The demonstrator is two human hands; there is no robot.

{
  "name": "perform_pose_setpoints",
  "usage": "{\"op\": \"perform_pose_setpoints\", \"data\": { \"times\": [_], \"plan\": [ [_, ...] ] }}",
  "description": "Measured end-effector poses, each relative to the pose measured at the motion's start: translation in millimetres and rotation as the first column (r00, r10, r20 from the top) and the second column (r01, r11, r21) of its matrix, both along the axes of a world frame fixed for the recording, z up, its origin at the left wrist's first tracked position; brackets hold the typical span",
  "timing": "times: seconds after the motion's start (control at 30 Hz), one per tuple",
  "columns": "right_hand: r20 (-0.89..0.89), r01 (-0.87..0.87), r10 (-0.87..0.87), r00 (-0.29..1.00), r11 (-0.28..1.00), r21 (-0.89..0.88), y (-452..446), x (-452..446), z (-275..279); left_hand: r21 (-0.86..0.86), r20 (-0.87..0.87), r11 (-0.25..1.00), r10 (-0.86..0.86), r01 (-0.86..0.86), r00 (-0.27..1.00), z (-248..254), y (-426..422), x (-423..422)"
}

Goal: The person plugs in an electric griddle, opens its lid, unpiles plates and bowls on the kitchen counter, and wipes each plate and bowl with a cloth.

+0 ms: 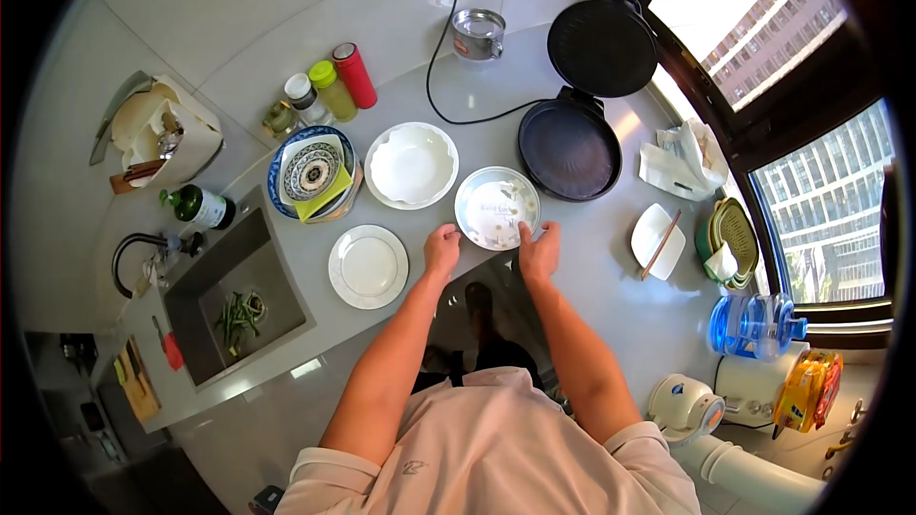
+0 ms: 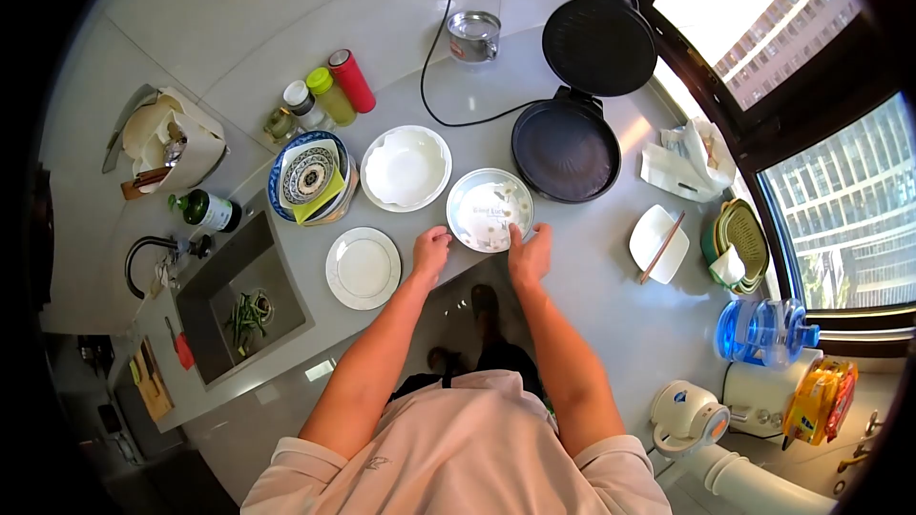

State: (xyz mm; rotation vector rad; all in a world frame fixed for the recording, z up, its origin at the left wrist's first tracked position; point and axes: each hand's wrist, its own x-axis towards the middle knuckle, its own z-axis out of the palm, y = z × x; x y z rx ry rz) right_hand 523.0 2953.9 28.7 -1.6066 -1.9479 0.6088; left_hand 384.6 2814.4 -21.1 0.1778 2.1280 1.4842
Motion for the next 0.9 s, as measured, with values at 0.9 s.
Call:
{"op": "perform_pose_setpoints", "data": {
  "times": [0.9],
  "plan": [
    [0.061,-0.495,0.546,0.835,0.795,-0.350,12.0,-196.4,12.2,0.073,0.335,0.916,0.350,-0.394,0.875,62.7,-53.3,-132.9]
  ]
}}
